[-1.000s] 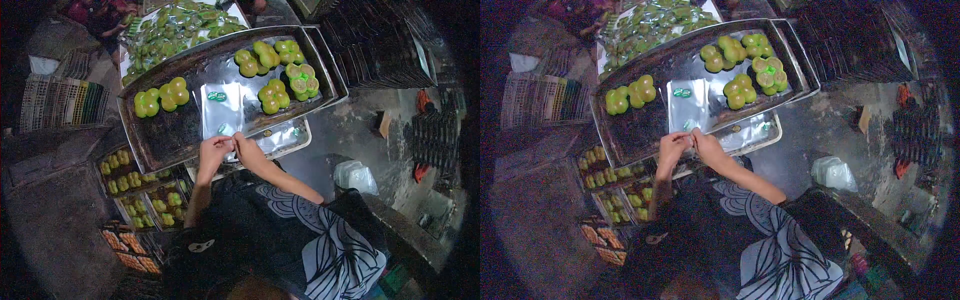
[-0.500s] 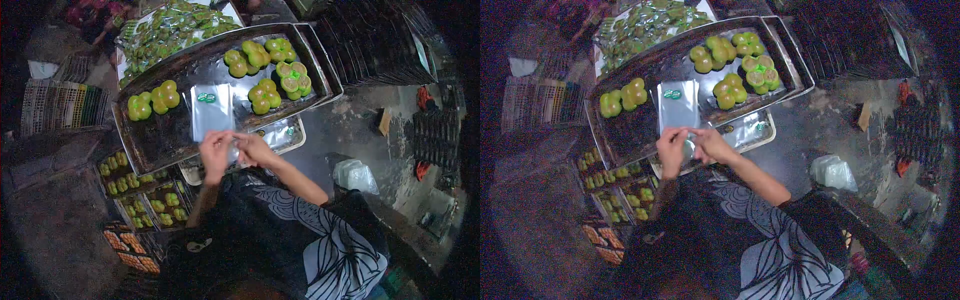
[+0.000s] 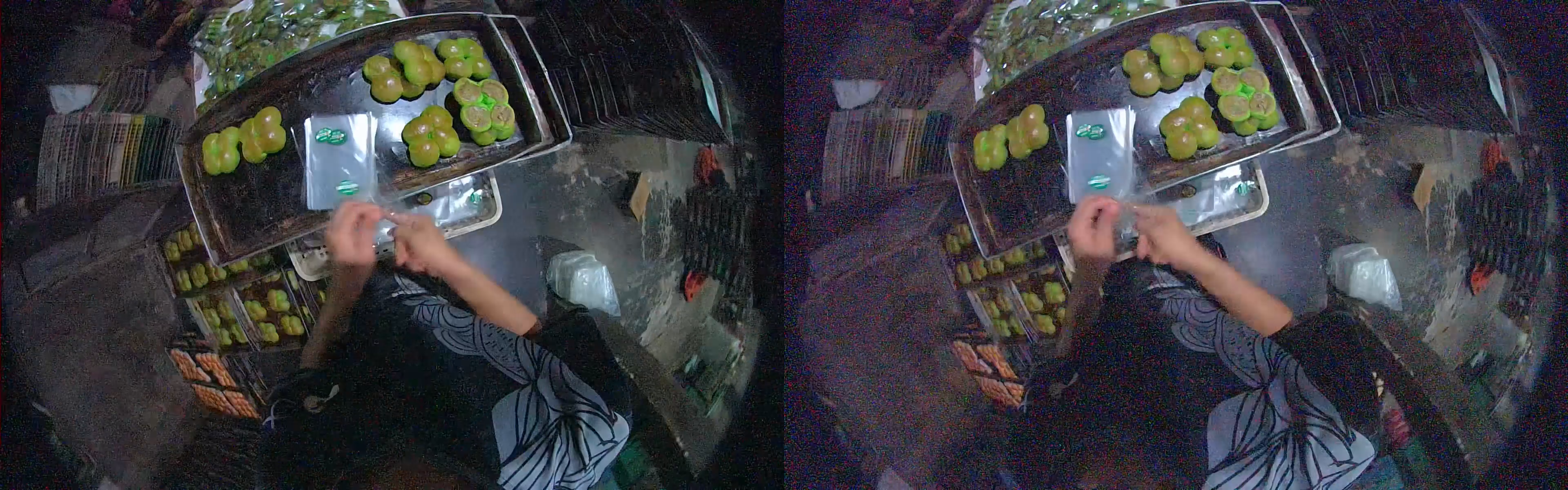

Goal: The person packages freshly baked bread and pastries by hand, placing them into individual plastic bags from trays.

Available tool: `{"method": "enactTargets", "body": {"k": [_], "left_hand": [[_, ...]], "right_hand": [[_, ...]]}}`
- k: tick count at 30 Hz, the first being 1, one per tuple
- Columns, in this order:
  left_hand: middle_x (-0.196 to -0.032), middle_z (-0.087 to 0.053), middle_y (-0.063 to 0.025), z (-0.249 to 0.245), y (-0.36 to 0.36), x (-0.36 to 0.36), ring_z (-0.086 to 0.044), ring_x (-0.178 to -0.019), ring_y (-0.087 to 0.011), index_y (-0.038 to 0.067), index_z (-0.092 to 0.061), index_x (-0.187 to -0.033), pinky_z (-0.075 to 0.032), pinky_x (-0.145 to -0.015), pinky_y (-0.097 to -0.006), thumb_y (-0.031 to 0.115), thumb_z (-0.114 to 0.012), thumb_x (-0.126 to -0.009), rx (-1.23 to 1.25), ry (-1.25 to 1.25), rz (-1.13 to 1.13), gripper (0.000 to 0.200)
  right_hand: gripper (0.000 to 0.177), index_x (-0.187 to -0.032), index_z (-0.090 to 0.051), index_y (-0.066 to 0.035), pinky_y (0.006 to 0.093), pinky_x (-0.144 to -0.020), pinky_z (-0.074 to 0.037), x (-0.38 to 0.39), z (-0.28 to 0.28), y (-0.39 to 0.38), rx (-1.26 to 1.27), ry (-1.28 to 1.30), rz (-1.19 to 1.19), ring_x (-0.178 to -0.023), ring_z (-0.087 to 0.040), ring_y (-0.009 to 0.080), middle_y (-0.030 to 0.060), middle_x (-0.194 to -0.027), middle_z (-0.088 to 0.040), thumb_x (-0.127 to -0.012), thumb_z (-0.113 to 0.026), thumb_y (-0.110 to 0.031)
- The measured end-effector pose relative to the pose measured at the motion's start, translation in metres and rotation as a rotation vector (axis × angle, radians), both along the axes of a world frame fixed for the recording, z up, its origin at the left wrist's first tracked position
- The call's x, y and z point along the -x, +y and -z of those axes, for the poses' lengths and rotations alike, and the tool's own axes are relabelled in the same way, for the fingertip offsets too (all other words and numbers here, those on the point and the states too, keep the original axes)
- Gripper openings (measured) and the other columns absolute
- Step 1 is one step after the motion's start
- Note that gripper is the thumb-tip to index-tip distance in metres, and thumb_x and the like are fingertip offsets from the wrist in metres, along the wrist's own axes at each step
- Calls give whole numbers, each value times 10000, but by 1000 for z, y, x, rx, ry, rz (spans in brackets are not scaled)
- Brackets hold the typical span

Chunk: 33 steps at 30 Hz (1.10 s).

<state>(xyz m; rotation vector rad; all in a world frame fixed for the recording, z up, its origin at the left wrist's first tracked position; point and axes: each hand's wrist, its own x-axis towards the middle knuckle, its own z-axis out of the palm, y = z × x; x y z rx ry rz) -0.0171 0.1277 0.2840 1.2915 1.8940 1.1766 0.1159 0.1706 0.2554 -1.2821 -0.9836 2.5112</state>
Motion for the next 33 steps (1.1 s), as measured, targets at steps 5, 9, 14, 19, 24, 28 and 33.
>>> {"method": "enactTargets", "body": {"k": [5,9,14,19,24,28,33], "left_hand": [[-837,-565,-94,24,11,-5,-551,-731,-196,36,-530,-967,-432,-655,-275,60,-552,-756,-338,-246,155,214],[-976,-521,-83,32,13,38,-527,-830,-207,77,-424,-1121,-455,-713,-266,162,-463,-836,-88,-1280,-233,300],[-1033,-457,-62,65,14,107,-458,-1010,-205,90,-410,-1116,-416,-831,-437,268,-466,-842,-374,-1346,-555,332],[-1131,-356,-135,12,-1,135,-385,-1083,-375,-6,-294,-1159,-248,-932,-605,230,-521,-737,-566,-1699,-647,534],[-1130,-371,-180,-7,-4,148,-373,-1097,-389,-3,-247,-1183,-260,-917,-618,197,-533,-713,-684,-1967,-597,585],[-1136,-396,-175,-27,5,125,-398,-1074,-385,16,-305,-1181,-293,-914,-582,216,-491,-737,-790,-1695,-709,522],[-1179,-410,-173,-32,-4,114,-425,-1065,-330,32,-276,-1230,-350,-894,-443,303,-375,-794,-583,-1429,-201,523]], "right_hand": [[484,-1240,-316,-8,297,-715,-469,40,-19,29,-127,470,698,-793,-559,173,147,-991,-552,-834,-477,-219],[421,-1228,-366,-48,329,-879,-375,66,-14,-7,433,871,645,-1028,-470,221,164,-1136,-474,-869,-418,-263],[967,-1300,-138,-3,499,-918,-289,49,66,67,-1296,-1179,-201,-1139,-313,428,263,-1303,-208,-661,-523,-619],[679,-1260,-323,-191,508,-805,-377,19,120,120,-1188,-1061,-34,-1009,-400,434,242,-1226,-317,-689,-581,-451],[573,-1139,-506,-143,427,-843,-342,76,-37,50,-1743,-649,172,-1027,-419,331,174,-1138,-453,-602,-669,-256],[448,-950,-594,-121,372,-795,-381,113,-98,14,-2147,-100,51,-937,-482,269,91,-1085,-512,-518,-677,-204],[330,-848,-599,-75,354,-700,-446,123,-88,-7,-1885,-71,22,-852,-542,258,97,-1037,-545,-549,-668,-197]]}}
